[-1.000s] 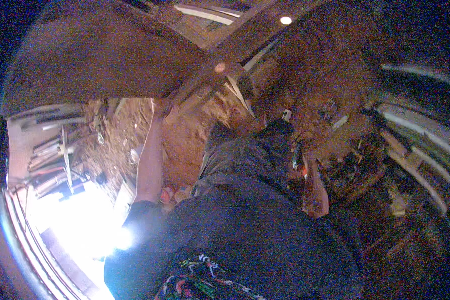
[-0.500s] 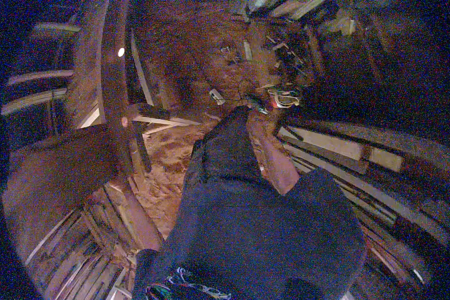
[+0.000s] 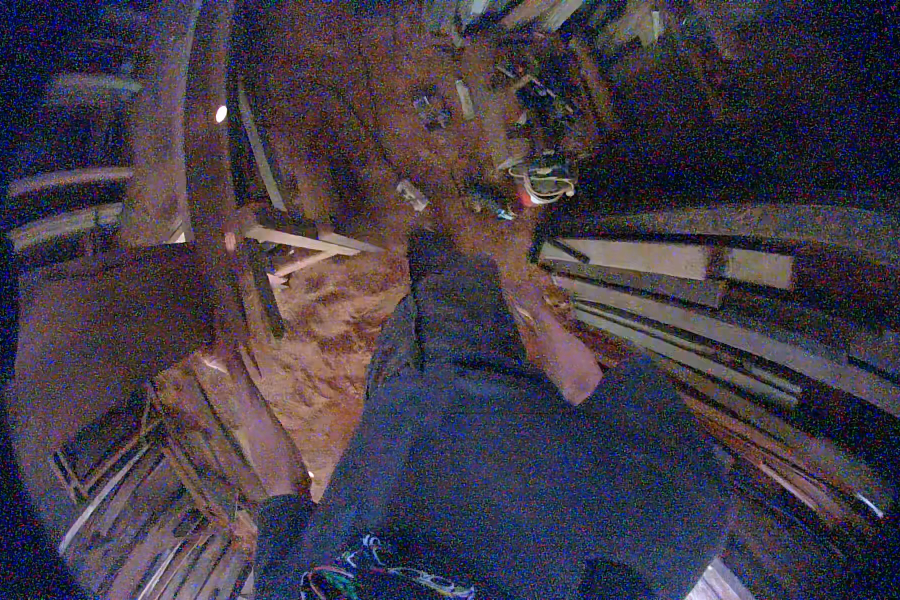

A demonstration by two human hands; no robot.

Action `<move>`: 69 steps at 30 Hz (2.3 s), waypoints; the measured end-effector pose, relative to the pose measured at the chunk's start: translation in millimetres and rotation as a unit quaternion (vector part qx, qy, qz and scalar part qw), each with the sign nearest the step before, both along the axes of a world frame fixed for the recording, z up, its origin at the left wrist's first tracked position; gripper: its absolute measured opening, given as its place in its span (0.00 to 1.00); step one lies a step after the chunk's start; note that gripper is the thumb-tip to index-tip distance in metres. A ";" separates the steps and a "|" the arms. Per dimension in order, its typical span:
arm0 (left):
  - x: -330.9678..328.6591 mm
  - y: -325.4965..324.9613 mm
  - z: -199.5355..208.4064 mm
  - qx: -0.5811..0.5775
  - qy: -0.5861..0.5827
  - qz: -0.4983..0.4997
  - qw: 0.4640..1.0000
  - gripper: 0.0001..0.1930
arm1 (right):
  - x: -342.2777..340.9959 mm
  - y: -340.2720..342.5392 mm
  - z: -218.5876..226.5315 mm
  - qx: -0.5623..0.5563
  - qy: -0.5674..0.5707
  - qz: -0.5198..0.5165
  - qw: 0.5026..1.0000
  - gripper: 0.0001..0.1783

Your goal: The person uses a hand axe to shape a curved wooden piece, repeatedly striking and adjusting the wood to refine its edges. They then place the axe down and lift a large flat wooden board, positioning it onto a nearby wooden frame.

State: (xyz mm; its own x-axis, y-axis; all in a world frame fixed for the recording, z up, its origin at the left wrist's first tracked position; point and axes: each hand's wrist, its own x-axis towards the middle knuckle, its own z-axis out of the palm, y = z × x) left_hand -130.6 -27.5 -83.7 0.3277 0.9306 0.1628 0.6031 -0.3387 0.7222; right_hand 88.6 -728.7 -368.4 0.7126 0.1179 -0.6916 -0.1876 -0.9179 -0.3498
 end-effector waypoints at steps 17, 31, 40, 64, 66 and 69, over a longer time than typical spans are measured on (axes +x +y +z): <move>37.3 -20.0 -6.8 -0.065 0.064 0.051 0.995 0.26 | 170.5 -0.8 -67.1 -0.060 0.030 0.216 0.974 0.15; 218.1 -85.9 -97.3 -0.241 0.307 0.149 0.909 0.26 | 693.6 16.4 -161.2 -0.290 -0.233 0.031 0.928 0.29; 294.5 -84.5 -163.2 -0.299 0.388 0.144 0.860 0.25 | 831.5 5.0 -247.9 -0.312 -0.245 0.033 0.917 0.29; 183.3 -63.6 -60.3 -0.176 0.172 0.192 0.950 0.25 | 587.6 -32.7 -33.8 -0.149 -0.315 0.272 0.897 0.30; 135.2 -83.1 -44.2 -0.136 0.125 0.235 0.954 0.25 | 564.3 -20.3 -26.6 -0.099 -0.353 0.392 0.844 0.30; 77.7 -71.6 -11.3 -0.059 0.070 0.263 0.961 0.25 | 516.3 62.0 -8.7 0.087 -0.245 0.339 0.904 0.28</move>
State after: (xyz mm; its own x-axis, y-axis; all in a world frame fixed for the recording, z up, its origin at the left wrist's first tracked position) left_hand -52.9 -99.2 -95.0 -0.1813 0.9828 0.0351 0.7624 0.1179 0.6362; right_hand 604.9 -666.7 -377.1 0.6508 0.7197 -0.2418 0.6145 -0.6864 -0.3889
